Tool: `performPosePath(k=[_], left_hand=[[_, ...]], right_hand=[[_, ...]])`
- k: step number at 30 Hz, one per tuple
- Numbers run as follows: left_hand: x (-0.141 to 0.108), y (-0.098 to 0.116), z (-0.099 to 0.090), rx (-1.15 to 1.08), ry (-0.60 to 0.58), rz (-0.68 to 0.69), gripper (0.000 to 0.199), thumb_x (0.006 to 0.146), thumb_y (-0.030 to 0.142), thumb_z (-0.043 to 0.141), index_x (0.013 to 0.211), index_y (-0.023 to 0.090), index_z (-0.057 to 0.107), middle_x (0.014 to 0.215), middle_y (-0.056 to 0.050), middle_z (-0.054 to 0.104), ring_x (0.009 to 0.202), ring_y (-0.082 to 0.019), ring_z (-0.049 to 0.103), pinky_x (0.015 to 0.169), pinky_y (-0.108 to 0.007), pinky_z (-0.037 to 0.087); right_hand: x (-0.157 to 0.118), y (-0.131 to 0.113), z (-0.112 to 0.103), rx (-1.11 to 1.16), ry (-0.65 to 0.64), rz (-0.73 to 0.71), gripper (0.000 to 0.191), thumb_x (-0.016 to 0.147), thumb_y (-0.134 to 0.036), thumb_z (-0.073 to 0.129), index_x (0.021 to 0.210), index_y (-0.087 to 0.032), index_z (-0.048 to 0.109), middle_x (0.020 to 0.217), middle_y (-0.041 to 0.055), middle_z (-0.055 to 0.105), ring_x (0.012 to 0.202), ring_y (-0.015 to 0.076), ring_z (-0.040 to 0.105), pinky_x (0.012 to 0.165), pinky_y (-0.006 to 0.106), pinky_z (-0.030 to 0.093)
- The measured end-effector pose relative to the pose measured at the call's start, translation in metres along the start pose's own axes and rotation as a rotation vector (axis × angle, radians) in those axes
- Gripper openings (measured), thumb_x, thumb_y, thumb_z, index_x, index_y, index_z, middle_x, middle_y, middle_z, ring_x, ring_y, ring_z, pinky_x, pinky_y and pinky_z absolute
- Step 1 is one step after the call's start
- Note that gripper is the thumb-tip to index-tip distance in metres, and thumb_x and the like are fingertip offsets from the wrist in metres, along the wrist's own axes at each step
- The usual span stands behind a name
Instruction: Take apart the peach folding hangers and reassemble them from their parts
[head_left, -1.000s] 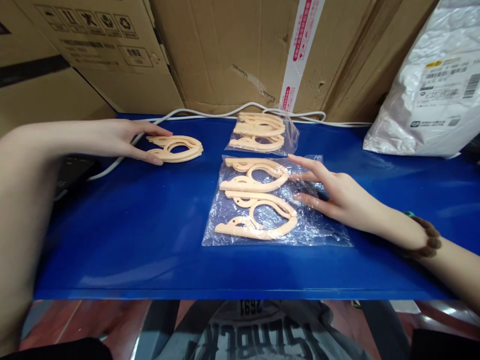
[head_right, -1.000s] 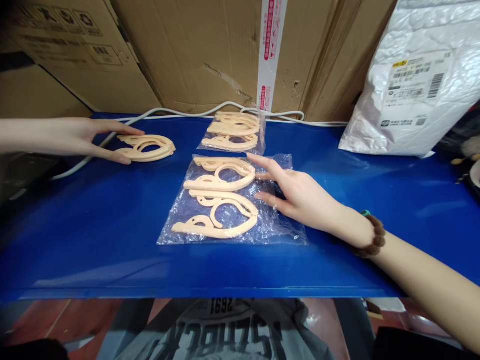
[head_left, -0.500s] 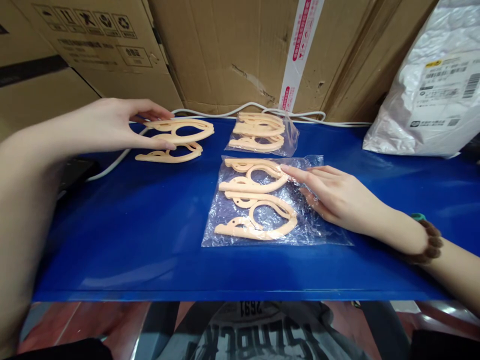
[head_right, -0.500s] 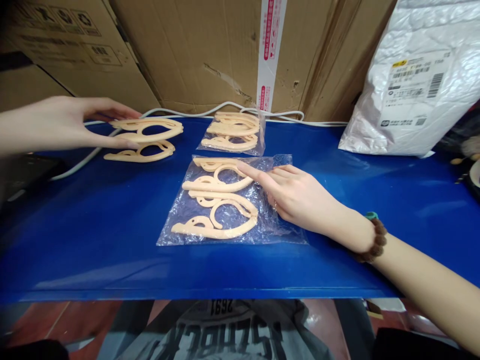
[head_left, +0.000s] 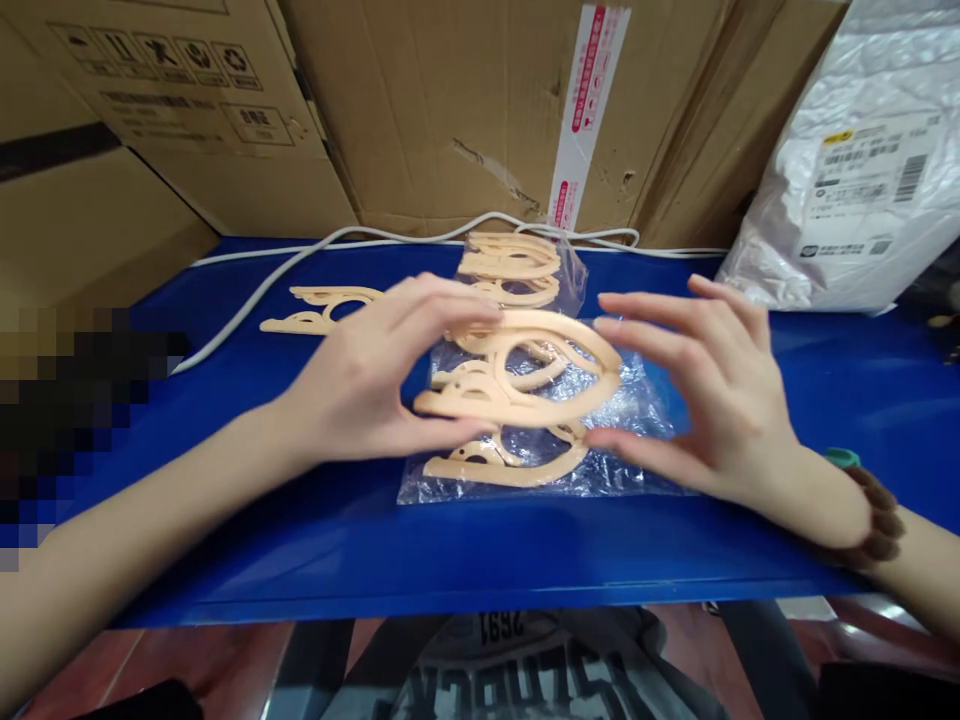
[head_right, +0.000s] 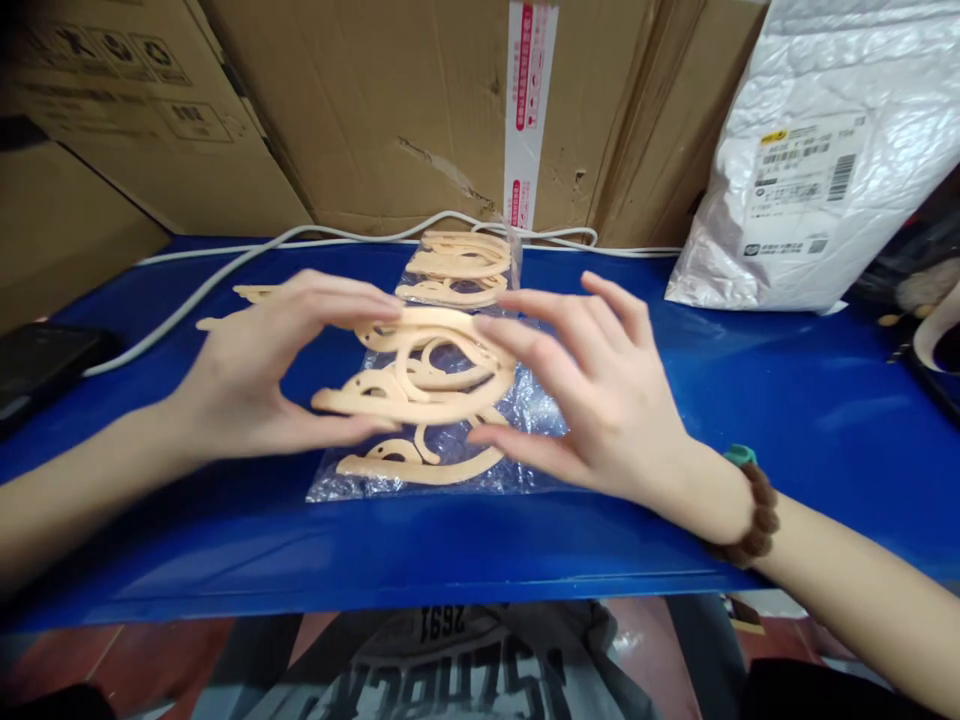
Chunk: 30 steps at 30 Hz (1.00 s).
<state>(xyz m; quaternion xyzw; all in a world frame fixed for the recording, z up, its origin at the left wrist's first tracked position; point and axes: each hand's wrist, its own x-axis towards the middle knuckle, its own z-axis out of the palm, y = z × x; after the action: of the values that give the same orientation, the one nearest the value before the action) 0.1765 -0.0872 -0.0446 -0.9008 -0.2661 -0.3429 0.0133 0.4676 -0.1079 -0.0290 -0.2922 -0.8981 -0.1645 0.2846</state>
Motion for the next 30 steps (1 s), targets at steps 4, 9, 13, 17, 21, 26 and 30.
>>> performPosePath(k=[4,9,13,17,21,26,30], left_hand=[[-0.002,0.019,0.01,-0.023,0.03,0.081,0.064,0.081,0.049,0.075,0.134,0.023,0.051,0.128,-0.011,0.067,0.118,-0.028,0.064,0.096,-0.042,0.054],[0.0,0.029,0.011,0.015,0.034,0.091,0.062,0.083,0.053,0.072,0.135,0.026,0.052,0.132,-0.009,0.067,0.119,-0.028,0.065,0.095,-0.041,0.054],[0.001,0.029,0.014,0.023,-0.016,0.035,0.065,0.084,0.056,0.071,0.138,0.028,0.049,0.134,-0.009,0.066,0.122,-0.029,0.064,0.099,-0.044,0.053],[0.0,0.018,0.013,0.008,-0.038,-0.013,0.064,0.089,0.041,0.067,0.146,0.027,0.041,0.144,-0.009,0.058,0.132,-0.028,0.056,0.107,-0.047,0.049],[-0.002,-0.005,0.012,0.02,-0.127,-0.157,0.066,0.091,0.044,0.061,0.15,0.026,0.038,0.152,-0.01,0.05,0.14,-0.031,0.046,0.116,-0.052,0.038],[-0.006,-0.028,0.018,0.003,-0.32,-0.346,0.082,0.085,0.069,0.059,0.149,0.018,0.043,0.146,-0.017,0.053,0.131,-0.037,0.052,0.109,-0.054,0.042],[-0.006,-0.032,0.019,-0.038,-0.377,-0.423,0.077,0.086,0.073,0.054,0.141,0.019,0.053,0.125,-0.013,0.066,0.11,-0.033,0.062,0.094,-0.046,0.049]], right_hand=[[0.0,-0.015,0.0,0.052,-0.122,-0.097,0.062,0.094,-0.056,0.06,0.145,-0.026,0.044,0.144,0.0138,0.057,0.124,0.0294,0.059,0.113,0.054,0.034],[-0.001,-0.024,-0.002,0.12,-0.163,-0.066,0.066,0.094,-0.053,0.061,0.149,-0.025,0.039,0.147,0.0142,0.054,0.126,0.0293,0.057,0.105,0.05,0.041],[0.001,-0.026,-0.005,0.078,-0.174,-0.026,0.064,0.092,-0.045,0.062,0.149,-0.029,0.037,0.143,0.0106,0.058,0.116,0.0305,0.062,0.098,0.05,0.045],[0.004,-0.01,-0.016,-0.022,-0.099,0.023,0.066,0.084,-0.045,0.066,0.143,-0.024,0.044,0.13,0.012,0.066,0.111,0.0348,0.064,0.101,0.054,0.043],[0.001,0.038,-0.035,-0.07,-0.169,0.106,0.064,0.084,-0.042,0.063,0.143,-0.026,0.044,0.13,0.0121,0.063,0.115,0.0364,0.06,0.104,0.056,0.042],[-0.011,0.089,-0.046,-0.049,-0.337,0.149,0.059,0.077,-0.057,0.067,0.127,-0.028,0.057,0.108,0.0109,0.07,0.096,0.0343,0.065,0.079,0.052,0.054],[-0.017,0.088,-0.044,0.109,-0.486,0.122,0.054,0.076,-0.049,0.073,0.124,-0.03,0.058,0.11,0.0091,0.072,0.091,0.0295,0.069,0.07,0.043,0.059]])
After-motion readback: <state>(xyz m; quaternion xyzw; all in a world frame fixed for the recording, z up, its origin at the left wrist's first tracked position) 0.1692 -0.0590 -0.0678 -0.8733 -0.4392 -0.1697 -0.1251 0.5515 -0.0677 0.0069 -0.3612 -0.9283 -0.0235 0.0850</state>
